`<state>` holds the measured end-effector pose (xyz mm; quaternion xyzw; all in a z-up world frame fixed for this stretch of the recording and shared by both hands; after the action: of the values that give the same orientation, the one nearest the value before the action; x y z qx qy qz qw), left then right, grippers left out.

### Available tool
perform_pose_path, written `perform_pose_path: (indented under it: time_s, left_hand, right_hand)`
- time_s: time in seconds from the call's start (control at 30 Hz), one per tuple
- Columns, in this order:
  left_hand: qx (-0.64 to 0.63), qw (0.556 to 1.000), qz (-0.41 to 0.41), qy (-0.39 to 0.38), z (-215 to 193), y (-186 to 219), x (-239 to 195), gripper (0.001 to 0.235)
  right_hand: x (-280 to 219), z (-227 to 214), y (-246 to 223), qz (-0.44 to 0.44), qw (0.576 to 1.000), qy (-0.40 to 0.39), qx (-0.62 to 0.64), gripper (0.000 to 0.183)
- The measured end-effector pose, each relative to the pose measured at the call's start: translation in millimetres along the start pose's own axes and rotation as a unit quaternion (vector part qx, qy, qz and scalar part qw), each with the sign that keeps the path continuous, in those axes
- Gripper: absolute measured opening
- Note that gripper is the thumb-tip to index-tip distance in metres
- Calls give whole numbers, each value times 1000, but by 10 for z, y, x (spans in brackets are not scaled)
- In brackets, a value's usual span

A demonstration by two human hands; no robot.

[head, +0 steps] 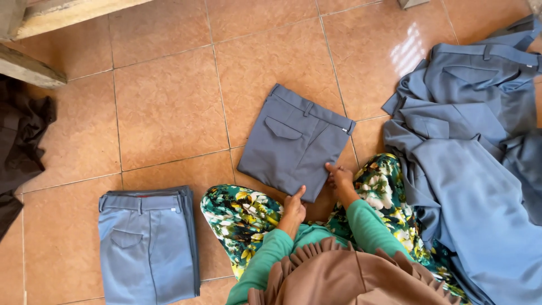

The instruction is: The person sits on the floor and folds several pairs of gray trousers by hand. They smooth the fabric, fold the legs together, and then fold the pants into neat rectangles, stacking them on the floor.

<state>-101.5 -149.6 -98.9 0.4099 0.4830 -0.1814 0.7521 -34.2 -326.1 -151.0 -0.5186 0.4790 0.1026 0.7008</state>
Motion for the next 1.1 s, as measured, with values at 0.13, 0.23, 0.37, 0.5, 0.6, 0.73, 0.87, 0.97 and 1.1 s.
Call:
perform_pose_path:
  time_s: [0.13,0.23,0.37,0.5,0.6,0.73,0.87,0.97,1.1]
  left_hand:
    - [-1,1000,1,-15,-208,107,-22,91]
    - [-27,999,20,-4,-294,216,-160,85]
    - [-17,999,28,-9,-424,218,-197,79]
    - [0,999,40,-32,-439,325,-426,81]
    - [8,996,73,-60,-391,486,-487,86]
    - [-18,989,111,-94,-447,878,-570,84]
    - [-76,979,148,-120,-699,1579,-1118,61]
    - [-125,970,170,-120,-1050,1996,-1388,52]
    - [-195,943,247,-110,-1664,2468,-1710,44]
  right_hand:
    - [248,71,-305,-49,997,52,25,54]
    - [68,185,-577,-46,993,54,93,39]
    - [162,285,-747,-60,987,34,144,74]
    - [322,347,-900,-55,975,-54,207,73]
    - [534,389,-1014,11,974,-109,197,81]
    - [427,697,-1444,-16,966,-186,180,72]
    - [-876,1396,-2010,-78,953,-246,161,43]
    - [-1966,2081,-2187,-103,948,-268,140,19]
    - [-2547,2959,-2050,-90,918,-356,152,16]
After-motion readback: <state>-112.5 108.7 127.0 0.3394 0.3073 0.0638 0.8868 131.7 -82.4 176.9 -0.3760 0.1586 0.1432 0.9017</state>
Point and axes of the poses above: each hand's wrist, its own x-axis towards the middle knuckle, its own z-axis out of the palm, y = z × x, the point moved 3 cm from there along x, towards the middle knuckle, and after that the axes turned 13 degrees about x, right-handed, at the moved point
